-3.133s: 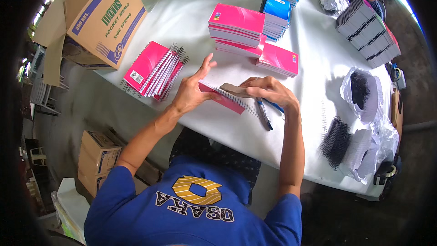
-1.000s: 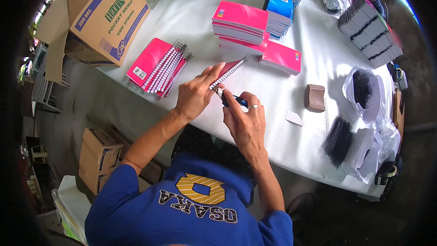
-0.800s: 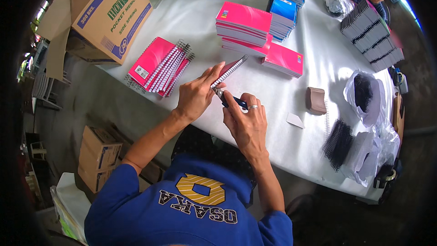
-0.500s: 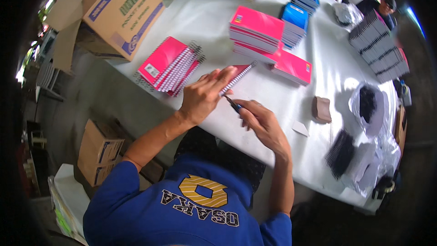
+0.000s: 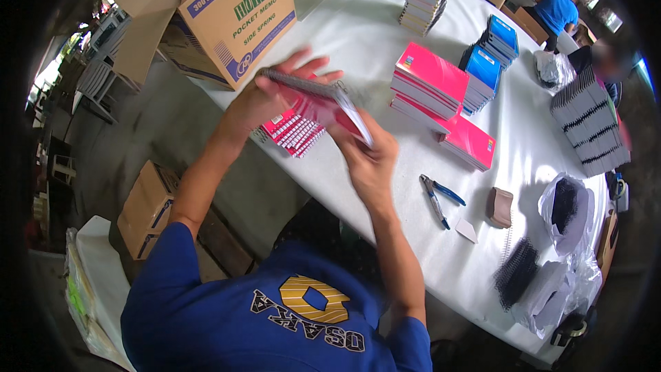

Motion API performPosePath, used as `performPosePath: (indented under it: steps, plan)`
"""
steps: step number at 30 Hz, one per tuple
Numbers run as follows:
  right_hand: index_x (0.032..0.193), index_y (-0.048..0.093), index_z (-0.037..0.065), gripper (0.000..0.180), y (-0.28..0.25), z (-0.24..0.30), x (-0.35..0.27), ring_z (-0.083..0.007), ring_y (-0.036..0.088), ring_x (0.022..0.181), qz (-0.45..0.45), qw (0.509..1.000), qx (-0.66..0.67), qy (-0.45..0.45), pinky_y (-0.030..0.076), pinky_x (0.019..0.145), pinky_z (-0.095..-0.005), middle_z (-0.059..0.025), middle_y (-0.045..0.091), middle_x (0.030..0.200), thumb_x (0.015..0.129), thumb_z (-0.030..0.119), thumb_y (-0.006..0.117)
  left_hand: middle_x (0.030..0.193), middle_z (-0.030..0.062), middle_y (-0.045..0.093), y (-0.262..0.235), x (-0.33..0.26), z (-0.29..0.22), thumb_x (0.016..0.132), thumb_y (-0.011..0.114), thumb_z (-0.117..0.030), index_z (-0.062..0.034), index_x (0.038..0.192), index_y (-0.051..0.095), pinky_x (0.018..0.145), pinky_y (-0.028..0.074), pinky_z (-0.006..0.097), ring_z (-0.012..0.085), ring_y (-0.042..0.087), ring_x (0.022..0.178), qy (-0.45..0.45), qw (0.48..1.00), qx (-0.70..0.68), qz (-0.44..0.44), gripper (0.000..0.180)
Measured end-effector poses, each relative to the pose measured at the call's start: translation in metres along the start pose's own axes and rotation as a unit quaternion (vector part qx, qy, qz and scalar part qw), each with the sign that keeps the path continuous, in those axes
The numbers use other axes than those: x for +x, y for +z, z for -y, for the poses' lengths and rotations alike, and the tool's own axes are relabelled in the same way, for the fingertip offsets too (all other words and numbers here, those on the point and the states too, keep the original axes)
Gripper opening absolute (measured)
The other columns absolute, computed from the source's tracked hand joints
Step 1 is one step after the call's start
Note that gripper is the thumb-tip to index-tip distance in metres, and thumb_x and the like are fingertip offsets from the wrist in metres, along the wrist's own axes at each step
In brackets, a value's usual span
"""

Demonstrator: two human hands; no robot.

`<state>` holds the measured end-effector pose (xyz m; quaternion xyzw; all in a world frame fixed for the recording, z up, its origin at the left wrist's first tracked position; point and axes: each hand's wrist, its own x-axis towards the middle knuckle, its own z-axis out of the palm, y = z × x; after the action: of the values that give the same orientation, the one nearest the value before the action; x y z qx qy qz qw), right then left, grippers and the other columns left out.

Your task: The person assembles spiral notebooks. They align a notebook, insert a metal spiral through the punched holes by hand, and then use pliers to clip or bend the wire ends before stacking the finished notebook.

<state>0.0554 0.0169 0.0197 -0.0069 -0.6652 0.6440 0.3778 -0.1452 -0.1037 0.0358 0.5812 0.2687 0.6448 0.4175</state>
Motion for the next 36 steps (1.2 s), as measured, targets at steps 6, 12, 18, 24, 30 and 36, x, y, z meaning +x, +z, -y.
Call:
performPosePath:
  steps: [6, 12, 18, 24, 30, 36]
  plan:
    - [0.124, 0.062, 0.012, 0.052, 0.078, -0.025, 0.043, -0.0286, 0.053, 0.121, 0.13, 0.782, -0.546, -0.272, 0.038, 0.105, -0.0442, -0.0102, 0.061, 0.126, 0.073, 0.007, 0.07, 0.148, 0.0189, 0.042, -0.072, -0.033, -0.029, 0.095, 0.054, -0.052, 0.0031, 0.15, 0.025, 0.106, 0.041, 0.035, 0.0223, 0.048, 0.128, -0.215, 0.905, 0.155, -0.333, 0.083]
    - [0.114, 0.069, 0.013, 0.038, -0.017, -0.012, 0.01, -0.0265, 0.058, 0.116, 0.077, 0.883, -0.445, -0.125, 0.042, 0.103, -0.0397, -0.0079, 0.063, 0.127, 0.077, 0.013, 0.078, 0.133, 0.0148, 0.057, -0.068, -0.057, -0.017, 0.092, 0.067, -0.018, 0.0059, 0.146, 0.033, 0.101, 0.044, 0.028, 0.0159, 0.055, 0.118, -0.336, 0.893, 0.176, -0.242, 0.069]
    - [0.102, 0.069, 0.003, 0.033, -0.246, -0.026, 0.034, -0.02, 0.064, 0.089, -0.256, 0.677, -0.684, 0.093, 0.05, 0.079, -0.0329, -0.0111, 0.068, 0.095, 0.081, 0.027, 0.079, 0.133, 0.0163, 0.056, -0.053, -0.053, -0.02, 0.089, 0.067, -0.007, 0.006, 0.144, 0.037, 0.098, 0.045, 0.027, 0.0148, 0.057, 0.113, -0.336, 0.879, 0.209, -0.266, 0.064]
    - [0.084, 0.069, -0.002, 0.038, -0.345, -0.078, 0.025, -0.0095, 0.052, 0.049, -0.198, 0.772, -0.508, 0.327, 0.04, 0.045, -0.0227, -0.0001, 0.055, 0.056, 0.077, 0.034, 0.082, 0.136, 0.0198, 0.055, -0.056, -0.047, -0.012, 0.09, 0.067, -0.013, 0.0053, 0.143, 0.04, 0.1, 0.044, 0.027, 0.0189, 0.057, 0.118, -0.34, 0.869, 0.256, -0.252, 0.062]
    - [0.074, 0.068, -0.001, 0.026, -0.347, -0.055, 0.024, -0.0084, 0.044, 0.041, -0.151, 0.858, -0.345, 0.349, 0.033, 0.04, -0.0234, -0.001, 0.053, 0.053, 0.078, 0.022, 0.079, 0.154, 0.0183, 0.034, 0.001, 0.002, -0.001, 0.088, 0.068, -0.026, -0.0195, 0.147, 0.041, 0.114, 0.027, 0.052, 0.0501, 0.026, 0.14, -0.222, 0.624, 0.697, -0.275, 0.065]
    - [0.082, 0.069, -0.001, 0.022, -0.364, -0.048, 0.018, -0.0111, 0.051, 0.055, -0.206, 0.808, -0.482, 0.27, 0.045, 0.056, -0.024, -0.0025, 0.056, 0.062, 0.077, 0.019, 0.077, 0.156, 0.0166, 0.028, 0.087, 0.051, 0.05, 0.085, 0.071, -0.02, -0.0151, 0.149, 0.036, 0.111, 0.021, 0.064, 0.0492, 0.018, 0.144, -0.029, 0.685, 0.71, -0.16, 0.074]
